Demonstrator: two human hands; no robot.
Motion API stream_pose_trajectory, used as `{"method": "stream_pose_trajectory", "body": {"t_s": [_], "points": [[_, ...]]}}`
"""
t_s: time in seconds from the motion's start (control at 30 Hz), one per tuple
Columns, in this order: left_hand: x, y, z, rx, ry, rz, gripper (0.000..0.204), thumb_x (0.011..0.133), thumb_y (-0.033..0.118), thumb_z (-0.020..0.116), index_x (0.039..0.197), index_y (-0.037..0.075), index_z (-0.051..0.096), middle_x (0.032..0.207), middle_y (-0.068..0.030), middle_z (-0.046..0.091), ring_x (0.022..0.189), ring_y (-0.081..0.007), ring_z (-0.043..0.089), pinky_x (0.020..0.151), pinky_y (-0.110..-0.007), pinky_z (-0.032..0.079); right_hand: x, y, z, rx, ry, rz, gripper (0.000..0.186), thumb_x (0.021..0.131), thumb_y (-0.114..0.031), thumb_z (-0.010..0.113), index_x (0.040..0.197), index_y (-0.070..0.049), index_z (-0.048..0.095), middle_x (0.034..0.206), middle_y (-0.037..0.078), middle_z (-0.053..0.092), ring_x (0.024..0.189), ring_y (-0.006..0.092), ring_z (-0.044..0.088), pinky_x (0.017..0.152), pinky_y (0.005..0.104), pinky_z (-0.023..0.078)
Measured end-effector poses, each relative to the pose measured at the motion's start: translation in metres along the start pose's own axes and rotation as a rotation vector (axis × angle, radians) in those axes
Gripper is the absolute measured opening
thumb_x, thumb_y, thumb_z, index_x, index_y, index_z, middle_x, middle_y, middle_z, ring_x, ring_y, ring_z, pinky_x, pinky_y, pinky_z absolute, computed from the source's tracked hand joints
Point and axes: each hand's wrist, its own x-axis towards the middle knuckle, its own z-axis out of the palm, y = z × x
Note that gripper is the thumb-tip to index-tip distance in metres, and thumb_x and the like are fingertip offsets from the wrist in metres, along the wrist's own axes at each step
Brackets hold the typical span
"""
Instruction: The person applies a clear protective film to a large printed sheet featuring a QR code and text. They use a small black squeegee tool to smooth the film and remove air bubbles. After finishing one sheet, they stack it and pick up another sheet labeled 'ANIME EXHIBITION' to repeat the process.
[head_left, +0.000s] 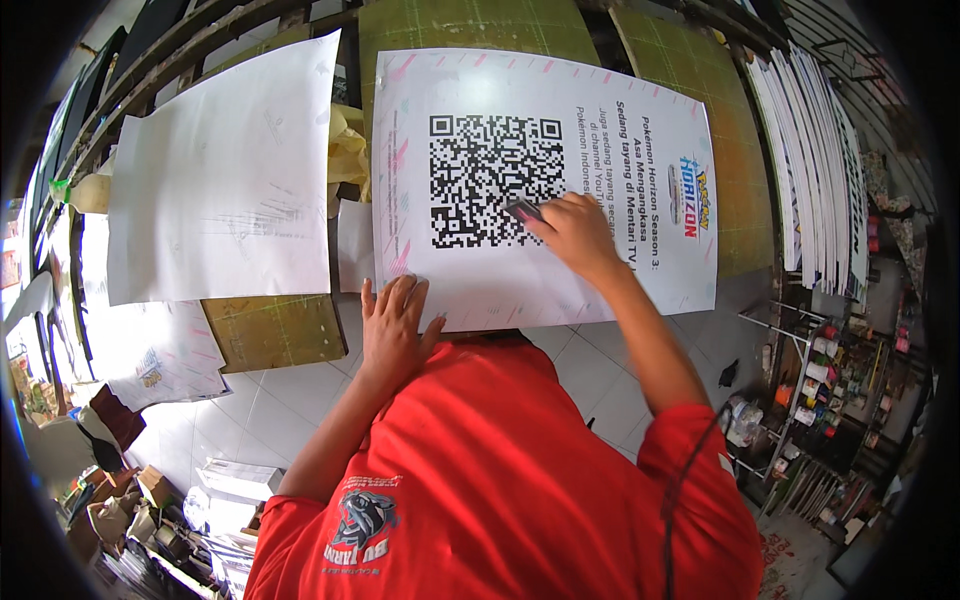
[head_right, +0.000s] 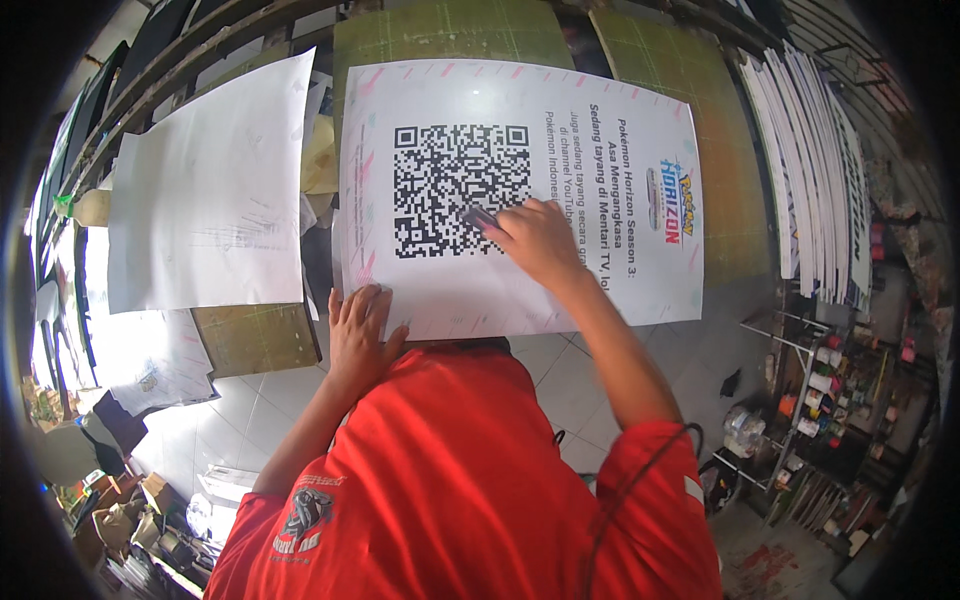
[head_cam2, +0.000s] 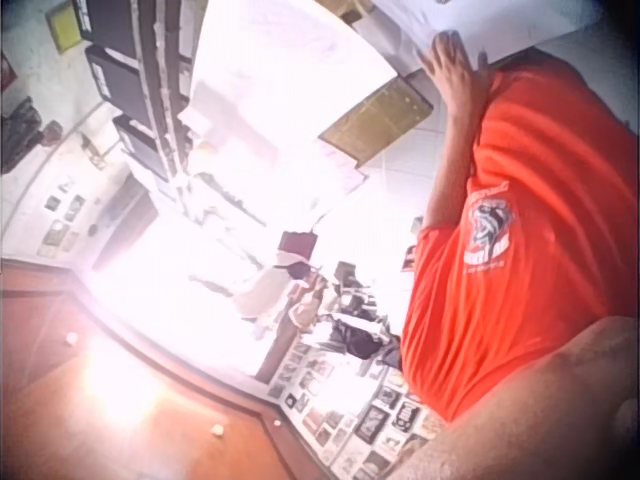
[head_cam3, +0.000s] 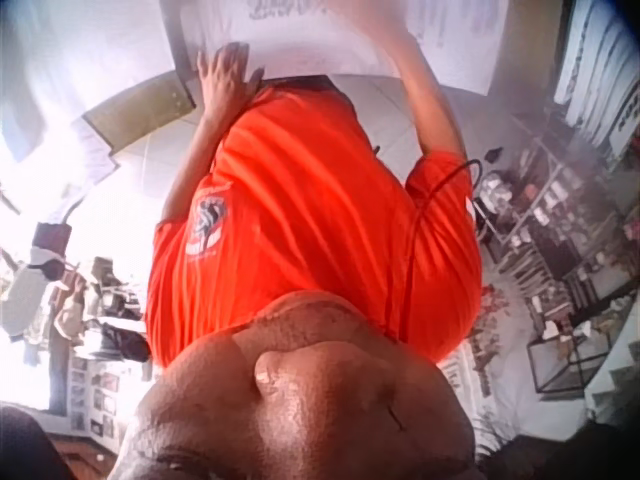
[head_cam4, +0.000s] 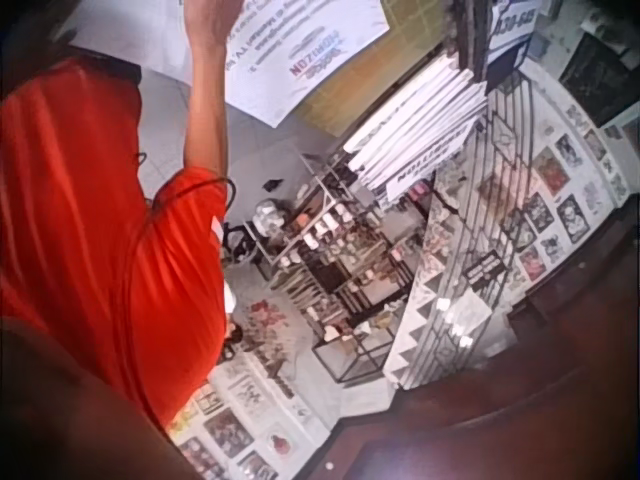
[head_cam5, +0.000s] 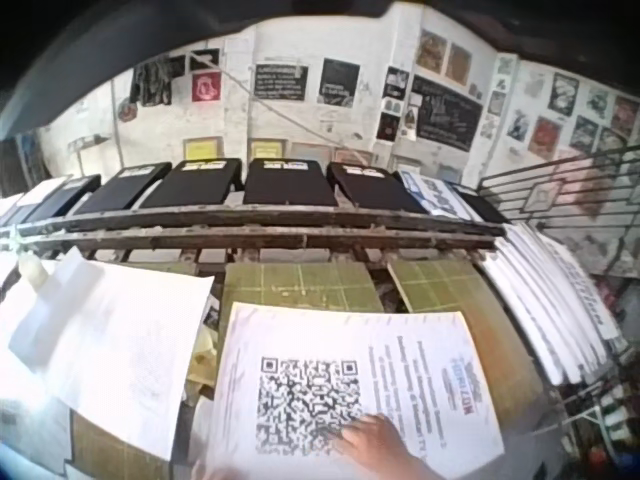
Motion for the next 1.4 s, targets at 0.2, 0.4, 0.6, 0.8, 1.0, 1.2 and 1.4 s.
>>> {"method": "stream_pose_trajectory", "body": {"t_s": [0.2,0.4,0.6,0.8,1.0,1.2,1.4], "points": [[0.033,0.023,0.000,-0.036,-0.047,0.080,0.059,0.078,0.035,0.068,0.127,0.007,0.052,0.136,-0.0130,0.043,0.128,-0.0301,0.038,0.110,-0.057,0.018,-0.001,0.038,-0.004,-0.074,-0.211,-0.188,0.023,0.087,-0.029,0.060,0.080,-0.007,0.056,0.077,0.007,0.060,0.078,0.0251,0.057,0.075,0.0387,0.044],[0.045,0.035,0.001,-0.019,-0.161,0.004,0.063,0.081,0.040,0.065,0.132,0.006,0.048,0.141,-0.0119,0.040,0.131,-0.0282,0.036,0.110,-0.057,0.018,0.073,0.083,-0.005,-0.048,-0.179,-0.170,0.025,0.089,-0.026,0.057,0.078,-0.004,0.052,0.077,0.012,0.059,0.077,0.0312,0.059,0.071,0.0433,0.047],[0.043,0.040,0.002,-0.026,-0.199,-0.066,0.065,0.079,0.037,0.067,0.132,0.006,0.048,0.142,-0.0126,0.039,0.133,-0.0290,0.034,0.112,-0.056,0.016,0.143,0.128,-0.012,-0.082,-0.103,-0.249,0.023,0.089,-0.025,0.056,0.081,-0.003,0.052,0.080,0.014,0.061,0.083,0.0322,0.060,0.074,0.0426,0.048],[0.046,0.044,0.003,-0.001,-0.211,-0.087,0.066,0.077,0.037,0.069,0.132,0.007,0.048,0.141,-0.0116,0.041,0.132,-0.0281,0.035,0.112,-0.056,0.016,0.211,0.173,-0.014,-0.174,-0.025,-0.164,0.024,0.092,-0.025,0.052,0.084,-0.003,0.053,0.083,0.015,0.062,0.087,0.0333,0.060,0.075,0.0442,0.048],[0.045,0.042,0.007,0.026,-0.177,-0.091,0.062,0.079,0.039,0.067,0.130,0.008,0.051,0.139,-0.0100,0.043,0.130,-0.0257,0.039,0.110,-0.057,0.019,0.188,0.127,-0.047,-0.242,-0.012,-0.164,0.022,0.091,-0.024,0.051,0.082,-0.005,0.057,0.077,0.014,0.063,0.073,0.0316,0.062,0.066,0.0426,0.051],[0.045,0.040,0.014,-0.014,-0.130,-0.081,0.061,0.074,0.034,0.072,0.126,0.007,0.054,0.137,-0.0115,0.046,0.127,-0.0288,0.041,0.109,-0.058,0.020,0.037,0.079,-0.007,0.049,-0.313,-0.410,0.024,0.090,-0.025,0.056,0.074,-0.007,0.052,0.068,0.006,0.056,0.069,0.0243,0.057,0.066,0.0381,0.047],[0.043,0.043,0.016,-0.003,-0.111,-0.094,0.062,0.073,0.032,0.072,0.127,0.007,0.053,0.136,-0.0127,0.046,0.125,-0.0295,0.043,0.109,-0.058,0.021,0.102,0.125,-0.008,-0.032,-0.122,-0.269,0.025,0.091,-0.023,0.053,0.077,-0.003,0.051,0.071,0.013,0.058,0.071,0.0295,0.058,0.066,0.0416,0.048]]}}
